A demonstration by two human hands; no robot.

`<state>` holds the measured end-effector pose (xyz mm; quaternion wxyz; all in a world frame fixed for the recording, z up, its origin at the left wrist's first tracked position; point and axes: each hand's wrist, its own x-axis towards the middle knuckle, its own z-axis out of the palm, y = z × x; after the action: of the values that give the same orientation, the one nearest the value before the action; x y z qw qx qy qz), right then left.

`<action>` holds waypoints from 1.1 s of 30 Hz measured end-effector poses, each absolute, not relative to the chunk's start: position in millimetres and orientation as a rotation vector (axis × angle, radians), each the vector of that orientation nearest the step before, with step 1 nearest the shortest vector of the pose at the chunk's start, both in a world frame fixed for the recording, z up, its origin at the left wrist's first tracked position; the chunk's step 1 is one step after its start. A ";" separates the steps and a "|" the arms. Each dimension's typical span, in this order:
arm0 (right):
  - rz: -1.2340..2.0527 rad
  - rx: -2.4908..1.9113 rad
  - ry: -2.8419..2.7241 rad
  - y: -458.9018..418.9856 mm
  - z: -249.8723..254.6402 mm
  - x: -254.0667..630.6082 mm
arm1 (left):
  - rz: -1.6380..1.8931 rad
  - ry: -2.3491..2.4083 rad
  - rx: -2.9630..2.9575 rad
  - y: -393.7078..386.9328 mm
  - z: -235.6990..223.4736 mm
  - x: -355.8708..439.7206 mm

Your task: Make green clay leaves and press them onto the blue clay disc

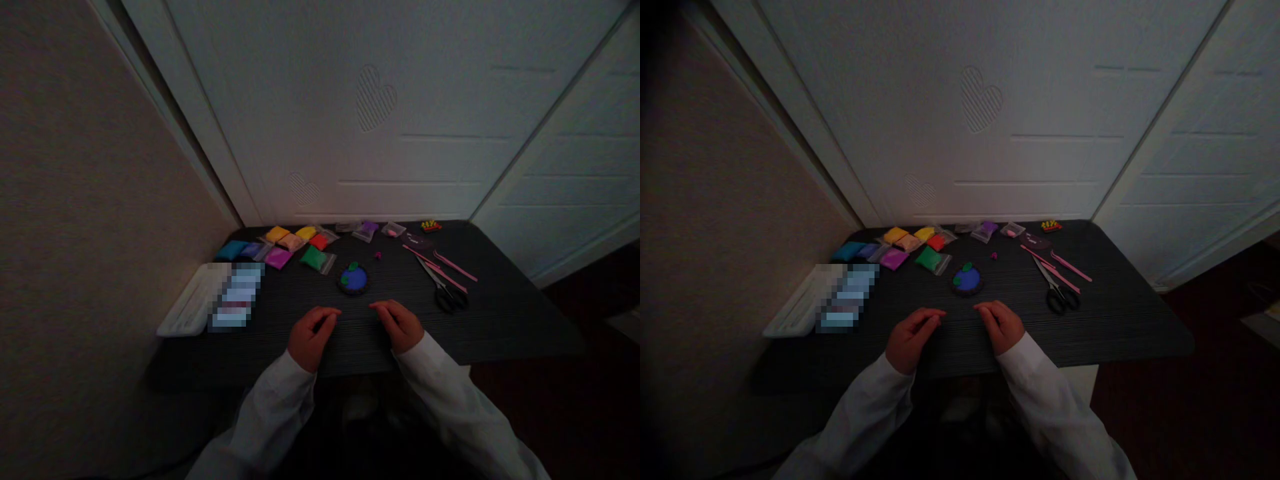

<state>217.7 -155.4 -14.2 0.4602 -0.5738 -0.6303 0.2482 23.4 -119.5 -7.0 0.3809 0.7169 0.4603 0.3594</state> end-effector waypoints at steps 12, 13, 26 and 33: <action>0.550 -1.445 -1.475 -151.7 -33.7 218.2 | 0.920 1.209 1.789 -120.0 -9.8 22.9; 0.556 -1.448 -1.486 -152.2 -31.1 218.0 | 0.921 1.211 1.786 -119.7 -9.7 23.0; 0.550 -1.506 -1.457 -156.4 -21.5 214.6 | 0.921 1.198 1.788 -119.2 -10.6 23.5; 0.603 -1.482 -1.429 -154.6 -24.5 216.0 | 0.919 1.211 1.802 -118.8 -10.7 23.7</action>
<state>216.0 -154.6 -24.5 0.4779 -0.6067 -0.5853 0.2469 23.7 -118.8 -10.7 0.3820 0.7065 0.4747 0.3601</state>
